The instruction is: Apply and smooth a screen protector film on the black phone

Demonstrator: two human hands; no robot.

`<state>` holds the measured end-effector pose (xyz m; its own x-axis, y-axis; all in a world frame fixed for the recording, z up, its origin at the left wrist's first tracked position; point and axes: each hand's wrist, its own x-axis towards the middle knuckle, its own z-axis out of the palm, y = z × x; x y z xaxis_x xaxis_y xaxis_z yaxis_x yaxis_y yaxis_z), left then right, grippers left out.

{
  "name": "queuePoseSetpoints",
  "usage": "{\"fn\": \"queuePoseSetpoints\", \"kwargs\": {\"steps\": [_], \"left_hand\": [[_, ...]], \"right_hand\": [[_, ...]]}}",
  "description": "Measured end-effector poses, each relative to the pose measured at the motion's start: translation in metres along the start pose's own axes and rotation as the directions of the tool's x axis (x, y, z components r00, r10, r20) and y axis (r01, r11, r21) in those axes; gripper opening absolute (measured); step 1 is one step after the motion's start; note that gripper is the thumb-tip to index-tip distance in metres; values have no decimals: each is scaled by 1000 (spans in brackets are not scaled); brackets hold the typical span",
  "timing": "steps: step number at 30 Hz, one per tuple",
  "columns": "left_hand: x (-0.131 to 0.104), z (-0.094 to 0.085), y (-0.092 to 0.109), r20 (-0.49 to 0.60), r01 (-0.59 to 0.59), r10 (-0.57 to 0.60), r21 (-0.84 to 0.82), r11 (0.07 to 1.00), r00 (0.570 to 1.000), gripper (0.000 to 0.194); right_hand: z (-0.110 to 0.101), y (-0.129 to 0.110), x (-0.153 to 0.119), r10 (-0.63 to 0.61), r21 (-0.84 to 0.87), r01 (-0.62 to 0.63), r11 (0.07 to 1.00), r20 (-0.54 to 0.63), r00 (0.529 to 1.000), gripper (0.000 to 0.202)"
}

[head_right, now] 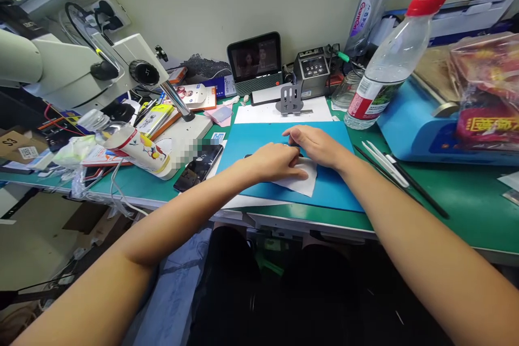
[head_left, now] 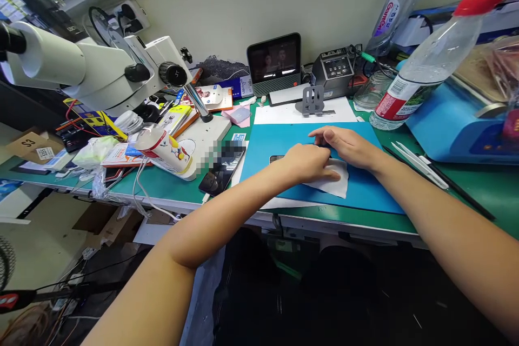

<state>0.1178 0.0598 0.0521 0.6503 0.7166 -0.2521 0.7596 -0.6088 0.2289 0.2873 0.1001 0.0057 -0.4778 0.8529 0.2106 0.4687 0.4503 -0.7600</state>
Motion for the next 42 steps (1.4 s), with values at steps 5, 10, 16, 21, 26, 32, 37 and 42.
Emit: {"fn": "queuePoseSetpoints", "kwargs": {"steps": [5, 10, 16, 21, 26, 32, 37, 42], "left_hand": [[-12, -6, -18, 10, 74, -73, -8, 997, 997, 37], [-27, -14, -39, 23, 207, -207, -31, 978, 978, 35], [-4, -8, -8, 33, 68, -67, -40, 997, 997, 30], [-5, -6, -5, 32, 48, -47, -55, 997, 998, 32], [-17, -9, -18, 52, 137, -136, -13, 991, 989, 35], [0, -9, 1, 67, 81, -76, -76, 994, 995, 32], [-10, -11, -13, 63, 145, -141, -75, 987, 988, 34], [-17, -15, -19, 80, 198, -193, -54, 979, 978, 32]], "right_hand": [[0, 2, -3, 40, 59, -39, 997, -18, 999, 81], [1, 2, -2, 50, 58, -49, 997, -22, 998, 80], [2, 5, -1, 47, 83, -45, 995, -18, 999, 83], [1, 9, -3, 50, 92, -49, 995, -5, 999, 83], [1, 4, -3, 42, 69, -41, 997, -16, 999, 87], [1, 5, -3, 55, 87, -54, 995, -16, 998, 91], [1, 6, -5, 49, 74, -47, 996, -24, 999, 86], [1, 2, -3, 42, 72, -41, 997, -8, 999, 83]]}}
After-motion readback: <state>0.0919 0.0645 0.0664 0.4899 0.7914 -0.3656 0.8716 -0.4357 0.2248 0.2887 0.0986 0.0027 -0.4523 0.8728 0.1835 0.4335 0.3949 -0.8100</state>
